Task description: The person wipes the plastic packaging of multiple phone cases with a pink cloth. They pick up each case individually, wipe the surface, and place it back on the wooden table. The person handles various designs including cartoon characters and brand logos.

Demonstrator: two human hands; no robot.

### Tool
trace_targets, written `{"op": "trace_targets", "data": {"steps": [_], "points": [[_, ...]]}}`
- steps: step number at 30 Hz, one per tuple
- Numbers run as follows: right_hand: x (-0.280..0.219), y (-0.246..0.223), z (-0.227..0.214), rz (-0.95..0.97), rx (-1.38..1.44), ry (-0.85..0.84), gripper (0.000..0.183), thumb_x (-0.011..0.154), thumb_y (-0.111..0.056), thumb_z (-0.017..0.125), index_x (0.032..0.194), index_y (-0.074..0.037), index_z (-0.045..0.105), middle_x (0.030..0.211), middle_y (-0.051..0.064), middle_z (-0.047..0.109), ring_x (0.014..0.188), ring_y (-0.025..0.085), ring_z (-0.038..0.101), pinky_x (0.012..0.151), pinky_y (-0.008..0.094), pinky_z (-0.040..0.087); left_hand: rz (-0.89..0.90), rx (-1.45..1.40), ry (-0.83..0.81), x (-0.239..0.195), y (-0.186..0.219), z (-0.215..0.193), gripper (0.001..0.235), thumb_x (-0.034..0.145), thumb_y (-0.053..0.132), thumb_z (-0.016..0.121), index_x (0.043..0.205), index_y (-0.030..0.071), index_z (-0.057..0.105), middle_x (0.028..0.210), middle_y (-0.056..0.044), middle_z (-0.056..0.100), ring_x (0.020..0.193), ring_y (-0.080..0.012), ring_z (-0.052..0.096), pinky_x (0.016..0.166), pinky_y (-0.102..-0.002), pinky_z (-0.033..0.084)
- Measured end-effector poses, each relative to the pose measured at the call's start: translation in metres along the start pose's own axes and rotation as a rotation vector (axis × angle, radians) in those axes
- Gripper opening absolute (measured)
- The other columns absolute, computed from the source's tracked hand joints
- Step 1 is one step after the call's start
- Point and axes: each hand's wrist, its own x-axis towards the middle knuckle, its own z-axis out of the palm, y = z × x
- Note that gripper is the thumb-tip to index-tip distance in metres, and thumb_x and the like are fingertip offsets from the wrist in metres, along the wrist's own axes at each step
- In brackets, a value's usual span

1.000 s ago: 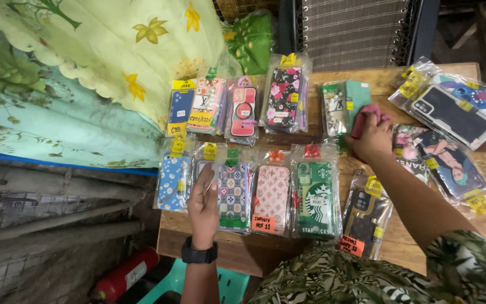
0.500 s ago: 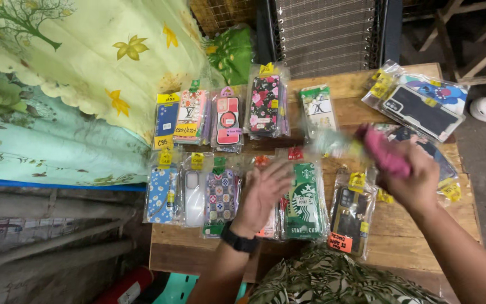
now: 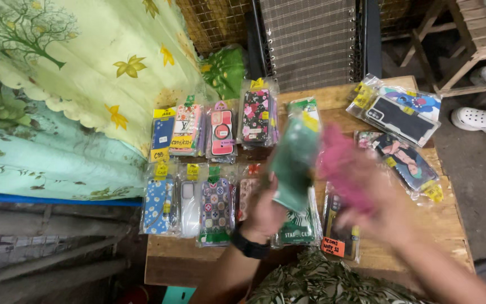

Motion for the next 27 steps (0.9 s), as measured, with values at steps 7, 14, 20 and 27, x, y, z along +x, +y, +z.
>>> {"op": "trace_targets", "data": {"steps": [7, 14, 20, 27], "points": [[0.047, 0.023, 0.046, -0.138, -0.28, 0.141, 0.069, 0.108, -0.054, 0.034, 0.159, -0.007, 0.035, 0.166, 0.018, 0.038, 0.158, 0.034, 0.033, 0.132, 0.046, 0.023, 0.12, 0.15, -0.114, -0.013, -0.028, 0.06, 0.102, 0.098, 0.058, 0.063, 0.168, 0.01, 0.007, 0.167, -0.008, 0.032, 0.155, -0.0237, 0.035, 0.127, -0.041, 0.035], [0.036, -0.014, 0.077, -0.076, 0.026, 0.33, 0.065, 0.112, -0.045, 0.038, 0.164, -0.007, 0.027, 0.174, 0.023, 0.021, 0.163, 0.037, 0.024, 0.132, 0.047, 0.022, 0.168, 0.261, -0.185, -0.004, -0.015, 0.058, 0.105, 0.099, 0.062, 0.063, 0.168, 0.002, 0.012, 0.168, -0.013, 0.033, 0.154, -0.0265, 0.037, 0.127, -0.043, 0.037], [0.011, 0.018, 0.074, -0.272, -0.478, 0.211, 0.064, 0.106, -0.052, 0.046, 0.156, -0.013, 0.039, 0.169, 0.025, 0.02, 0.161, 0.044, 0.013, 0.13, 0.059, 0.016, 0.119, 0.315, -0.1, -0.008, -0.019, 0.042, 0.094, 0.106, 0.062, 0.052, 0.165, -0.001, 0.016, 0.163, -0.016, 0.04, 0.149, -0.0268, 0.045, 0.125, -0.041, 0.039], [0.038, 0.044, 0.001, 0.367, 0.037, 0.435, 0.077, 0.104, -0.051, 0.052, 0.169, -0.012, 0.035, 0.144, 0.026, 0.049, 0.113, 0.05, 0.039, 0.095, 0.06, 0.037, 0.042, 0.345, -0.274, -0.029, -0.007, 0.037, 0.085, 0.107, 0.05, 0.056, 0.168, 0.002, 0.022, 0.172, -0.014, 0.034, 0.158, -0.0242, 0.037, 0.132, -0.04, 0.031]]}}
